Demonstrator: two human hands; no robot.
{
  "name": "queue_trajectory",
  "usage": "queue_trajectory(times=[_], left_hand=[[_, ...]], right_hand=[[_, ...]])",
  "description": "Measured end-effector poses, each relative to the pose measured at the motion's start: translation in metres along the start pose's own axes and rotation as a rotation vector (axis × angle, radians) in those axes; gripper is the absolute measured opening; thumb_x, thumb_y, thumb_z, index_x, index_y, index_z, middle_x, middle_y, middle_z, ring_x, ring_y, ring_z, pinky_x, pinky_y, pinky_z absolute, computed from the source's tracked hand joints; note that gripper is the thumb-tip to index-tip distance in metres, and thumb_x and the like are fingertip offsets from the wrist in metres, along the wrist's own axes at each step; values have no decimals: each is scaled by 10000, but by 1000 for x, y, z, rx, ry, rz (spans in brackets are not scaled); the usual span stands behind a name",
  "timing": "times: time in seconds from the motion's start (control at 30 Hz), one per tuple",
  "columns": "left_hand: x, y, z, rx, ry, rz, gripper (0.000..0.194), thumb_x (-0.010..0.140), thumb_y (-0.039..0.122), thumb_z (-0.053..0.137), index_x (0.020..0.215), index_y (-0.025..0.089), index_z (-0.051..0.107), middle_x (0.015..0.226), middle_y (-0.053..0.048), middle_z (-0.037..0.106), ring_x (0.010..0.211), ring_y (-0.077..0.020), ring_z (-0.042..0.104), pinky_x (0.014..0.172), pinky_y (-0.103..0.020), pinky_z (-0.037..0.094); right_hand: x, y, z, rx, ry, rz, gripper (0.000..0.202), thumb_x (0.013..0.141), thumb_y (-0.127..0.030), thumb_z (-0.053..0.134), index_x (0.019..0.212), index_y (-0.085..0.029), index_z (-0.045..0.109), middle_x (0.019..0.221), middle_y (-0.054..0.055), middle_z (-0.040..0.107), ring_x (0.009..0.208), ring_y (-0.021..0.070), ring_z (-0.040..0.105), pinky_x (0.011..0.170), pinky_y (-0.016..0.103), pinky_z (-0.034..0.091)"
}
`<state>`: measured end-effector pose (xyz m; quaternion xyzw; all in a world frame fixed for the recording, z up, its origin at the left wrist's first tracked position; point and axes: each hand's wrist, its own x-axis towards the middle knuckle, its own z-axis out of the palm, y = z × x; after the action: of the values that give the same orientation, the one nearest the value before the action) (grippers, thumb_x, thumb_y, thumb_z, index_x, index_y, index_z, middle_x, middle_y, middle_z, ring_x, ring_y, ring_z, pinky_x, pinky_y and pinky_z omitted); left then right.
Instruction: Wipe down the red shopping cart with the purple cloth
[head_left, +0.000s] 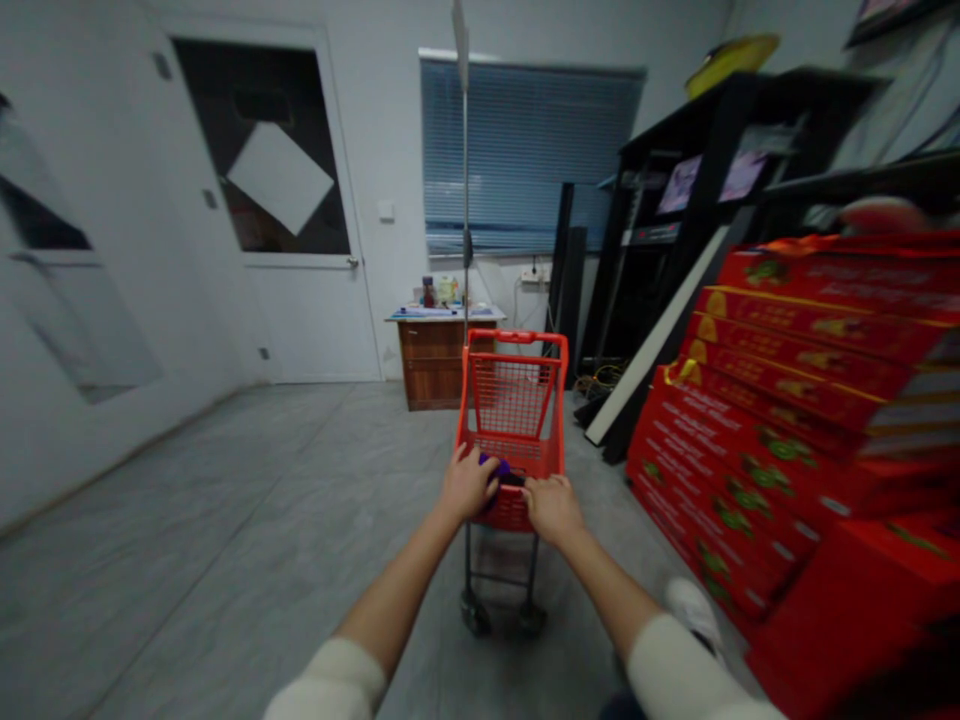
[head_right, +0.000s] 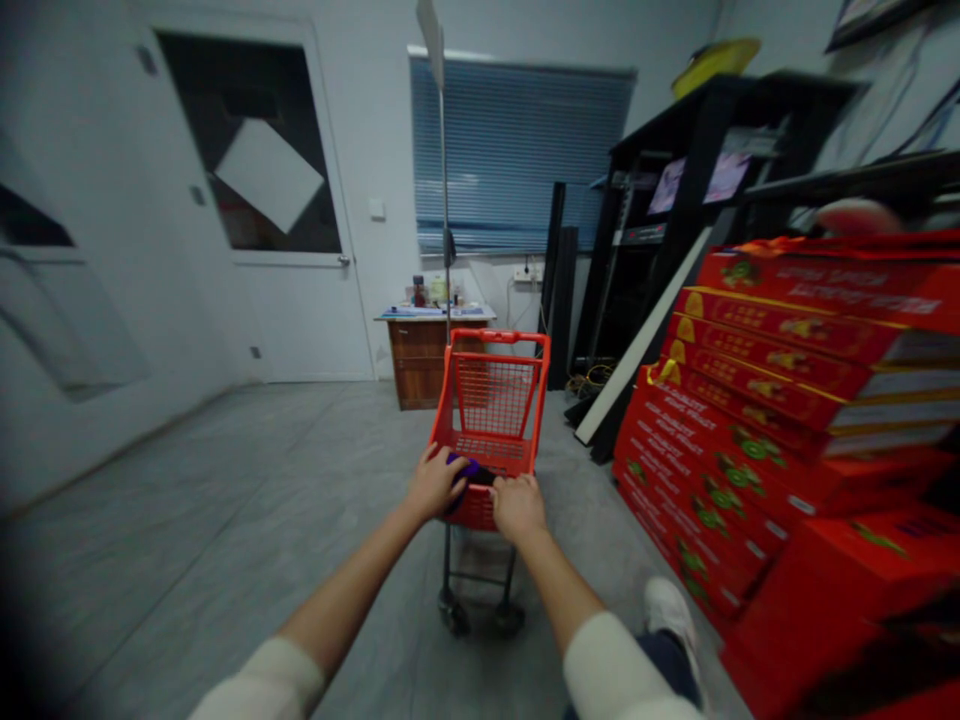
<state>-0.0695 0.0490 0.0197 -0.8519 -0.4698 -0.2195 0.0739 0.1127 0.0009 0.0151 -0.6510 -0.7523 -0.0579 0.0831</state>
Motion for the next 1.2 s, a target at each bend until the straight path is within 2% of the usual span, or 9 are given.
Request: queue_trajectory(times=[0.13, 0.33, 0.47, 0.6, 0.73, 0.9, 1.03, 1.13, 1.2], left_hand=[[9, -30, -17, 54, -89, 43, 281, 853, 330, 568, 1116, 285, 656, 1037, -37, 597, 1058, -188, 552, 1183, -431, 155], [-2, -5, -8, 14, -112, -19, 285, 873, 344, 535, 1127, 279, 647, 1027, -52, 608, 1055, -194, 555, 1144, -407, 249], [-6, -10, -17, -28, -167, 17, 295, 894, 405, 509, 1141, 300, 633, 1025, -30, 628, 1068, -192, 560, 1173, -457, 159], [-9, -24, -23, 14, -141, -101, 305, 896, 434, 501, 1129, 287, 631, 1039, -34, 621, 1074, -212, 566, 1152, -528, 135], [-10, 0, -13, 57, -95, -199, 290, 895, 399, 501, 1118, 265, 628, 1094, -70, 595, 1068, -224, 570, 1112, -507, 224], [-5, 33, -2, -9, -120, -97, 308, 909, 408, 481, 1137, 256, 621, 1110, -85, 600, 1063, -218, 569, 1059, -427, 325], [0, 2, -11, -28, -167, -32, 312, 902, 409, 487, 1151, 280, 624, 1084, -52, 634, 1097, -207, 559, 1119, -435, 260], [3, -31, -21, -1, -207, -107, 302, 888, 406, 493, 1114, 271, 642, 1064, -48, 639, 1086, -207, 567, 1084, -419, 309], [3, -38, -24, 24, -201, -162, 301, 882, 396, 491, 1100, 259, 647, 1066, -55, 633, 1075, -208, 573, 1052, -402, 341]], right_hand=[[-5, -8, 0, -6, 22, 18, 338, 988, -310, 355, 990, -164, 660, 959, 122, 725, 944, 224, 631, 928, 367, 290], [-8, -35, -4, 17, -35, -41, 368, 991, -308, 313, 1076, -147, 633, 1020, 145, 710, 974, 238, 627, 912, 376, 337], [-9, -14, -17, 80, -83, -221, 355, 975, -332, 357, 1155, -191, 628, 1145, 110, 681, 1106, 212, 576, 1009, 361, 309], [-6, 11, -20, 78, -22, -336, 397, 951, -409, 414, 1243, -221, 605, 1377, 84, 546, 1347, 225, 369, 1139, 404, 166], [-1, 4, -11, 4, -11, -299, 388, 929, -402, 476, 1182, -143, 615, 1204, 129, 620, 1208, 255, 476, 1125, 394, 219], [-3, -2, -5, -44, 43, -286, 290, 934, -342, 479, 1099, -147, 619, 1109, 115, 629, 1126, 243, 504, 1113, 377, 237], [-8, 3, -8, -36, 52, -290, 279, 937, -359, 481, 1090, -163, 609, 1101, 102, 628, 1116, 235, 502, 1102, 368, 249], [-10, -1, -8, -34, 60, -272, 267, 934, -355, 478, 1073, -169, 610, 1095, 102, 627, 1116, 240, 497, 1102, 368, 246], [-10, -7, -6, -29, 74, -236, 261, 931, -354, 477, 1059, -172, 614, 1095, 103, 629, 1108, 242, 498, 1100, 369, 245]])
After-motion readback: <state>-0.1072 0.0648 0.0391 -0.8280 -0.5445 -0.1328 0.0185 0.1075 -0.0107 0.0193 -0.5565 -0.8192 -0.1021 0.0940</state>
